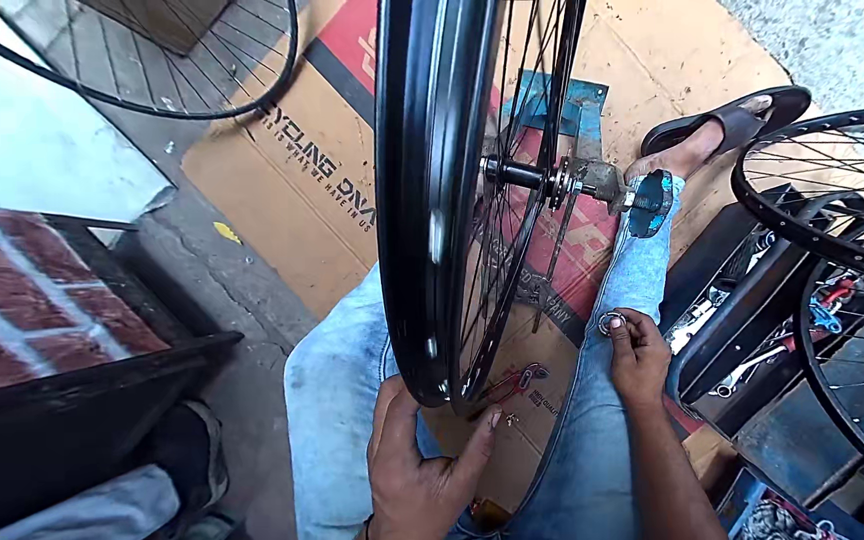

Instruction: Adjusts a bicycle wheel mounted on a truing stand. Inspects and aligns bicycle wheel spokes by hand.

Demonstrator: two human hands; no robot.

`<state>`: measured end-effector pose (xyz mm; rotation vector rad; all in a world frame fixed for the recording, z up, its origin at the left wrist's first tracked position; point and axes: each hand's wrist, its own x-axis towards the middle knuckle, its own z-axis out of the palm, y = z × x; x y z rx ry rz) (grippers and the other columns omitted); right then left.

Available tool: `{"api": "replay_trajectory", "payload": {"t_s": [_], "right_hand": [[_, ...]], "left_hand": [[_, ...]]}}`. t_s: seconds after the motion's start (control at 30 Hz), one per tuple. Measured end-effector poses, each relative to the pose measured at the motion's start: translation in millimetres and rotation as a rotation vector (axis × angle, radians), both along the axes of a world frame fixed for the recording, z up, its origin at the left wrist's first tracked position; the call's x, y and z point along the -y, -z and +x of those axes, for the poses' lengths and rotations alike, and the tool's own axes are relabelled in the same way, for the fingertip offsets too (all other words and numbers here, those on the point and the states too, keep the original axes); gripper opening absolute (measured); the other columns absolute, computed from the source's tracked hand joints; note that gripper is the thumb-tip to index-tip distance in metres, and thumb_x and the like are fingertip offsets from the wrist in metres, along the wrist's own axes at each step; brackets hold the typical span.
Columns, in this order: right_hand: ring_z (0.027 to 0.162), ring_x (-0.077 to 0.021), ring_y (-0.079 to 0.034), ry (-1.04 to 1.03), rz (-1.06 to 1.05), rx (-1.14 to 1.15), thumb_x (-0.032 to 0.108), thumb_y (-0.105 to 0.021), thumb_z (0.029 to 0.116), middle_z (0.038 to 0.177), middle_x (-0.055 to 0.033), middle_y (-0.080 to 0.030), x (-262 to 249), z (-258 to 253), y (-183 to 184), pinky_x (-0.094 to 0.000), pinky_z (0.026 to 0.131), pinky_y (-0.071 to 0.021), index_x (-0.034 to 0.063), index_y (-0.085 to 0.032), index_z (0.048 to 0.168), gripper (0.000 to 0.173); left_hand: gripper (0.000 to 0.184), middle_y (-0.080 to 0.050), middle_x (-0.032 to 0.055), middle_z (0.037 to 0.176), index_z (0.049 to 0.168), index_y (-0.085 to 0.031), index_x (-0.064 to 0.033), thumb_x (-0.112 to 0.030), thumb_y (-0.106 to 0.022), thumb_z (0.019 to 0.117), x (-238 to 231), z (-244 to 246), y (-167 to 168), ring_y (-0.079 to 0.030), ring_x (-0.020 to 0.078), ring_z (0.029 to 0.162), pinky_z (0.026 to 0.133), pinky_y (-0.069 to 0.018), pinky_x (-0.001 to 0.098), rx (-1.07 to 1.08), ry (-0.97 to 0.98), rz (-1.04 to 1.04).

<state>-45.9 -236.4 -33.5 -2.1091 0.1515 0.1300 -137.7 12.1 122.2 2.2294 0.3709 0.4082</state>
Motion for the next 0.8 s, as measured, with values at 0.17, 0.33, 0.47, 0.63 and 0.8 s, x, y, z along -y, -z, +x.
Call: {"api": "replay_trajectory", "payload": {"t_s": [0.17,0.33,0.47,0.63,0.8], "right_hand": [[0.066,-0.0036,-0.064,0.007,-0.010,0.012,0.026,-0.057,0.1045,0.082,0.0040,-0.071,-2.4,1.6,0.8,-0.0273,0.063,-0.0561,0.0134,-0.069,0.119,0.022],[0.063,-0.0053,-0.062,0.006,-0.054,0.031,0.027,-0.057,0.1042,0.079,0.0033,-0.070,-4.1,3.1,1.3,-0.0305,0.061,-0.0547,0.0132,-0.069,0.118,0.023],[0.063,-0.0068,-0.063,0.006,-0.061,0.029,0.027,-0.057,0.1042,0.080,0.0026,-0.071,-4.4,3.1,3.2,-0.0325,0.060,-0.0553,0.0140,-0.069,0.119,0.023],[0.063,-0.0062,-0.063,0.011,-0.060,0.037,0.026,-0.057,0.1038,0.079,0.0032,-0.071,-5.1,4.3,2.5,-0.0319,0.060,-0.0550,0.0140,-0.069,0.119,0.022],[0.070,-0.0064,-0.067,0.012,-0.023,0.072,0.027,-0.058,0.1033,0.084,0.0016,-0.073,-4.3,6.3,9.1,-0.0325,0.067,-0.0575,0.0109,-0.069,0.119,0.025]], "left_hand": [[0.058,-0.063,0.0007,0.118,0.130,-0.060,-0.0142,-0.036,-0.084,0.0820,0.2,2.5,0.8,-0.064,0.0139,0.108,0.093,-0.0563,0.0320,0.052,-0.042,-0.009],[0.055,-0.062,-0.0015,0.119,0.129,-0.062,-0.0168,-0.036,-0.083,0.0821,2.7,2.0,0.1,-0.063,0.0122,0.107,0.093,-0.0569,0.0307,0.067,-0.057,-0.011],[0.055,-0.062,-0.0014,0.118,0.128,-0.062,-0.0162,-0.035,-0.084,0.0817,3.7,1.7,0.9,-0.064,0.0118,0.107,0.094,-0.0568,0.0300,0.073,-0.054,-0.005],[0.054,-0.062,-0.0017,0.118,0.128,-0.062,-0.0157,-0.037,-0.083,0.0823,4.7,0.7,1.0,-0.063,0.0111,0.106,0.093,-0.0566,0.0296,0.074,-0.054,-0.005],[0.056,-0.061,-0.0015,0.120,0.130,-0.061,-0.0165,-0.037,-0.083,0.0824,4.2,-1.5,2.9,-0.063,0.0114,0.108,0.094,-0.0565,0.0301,0.074,-0.054,-0.004]]}}
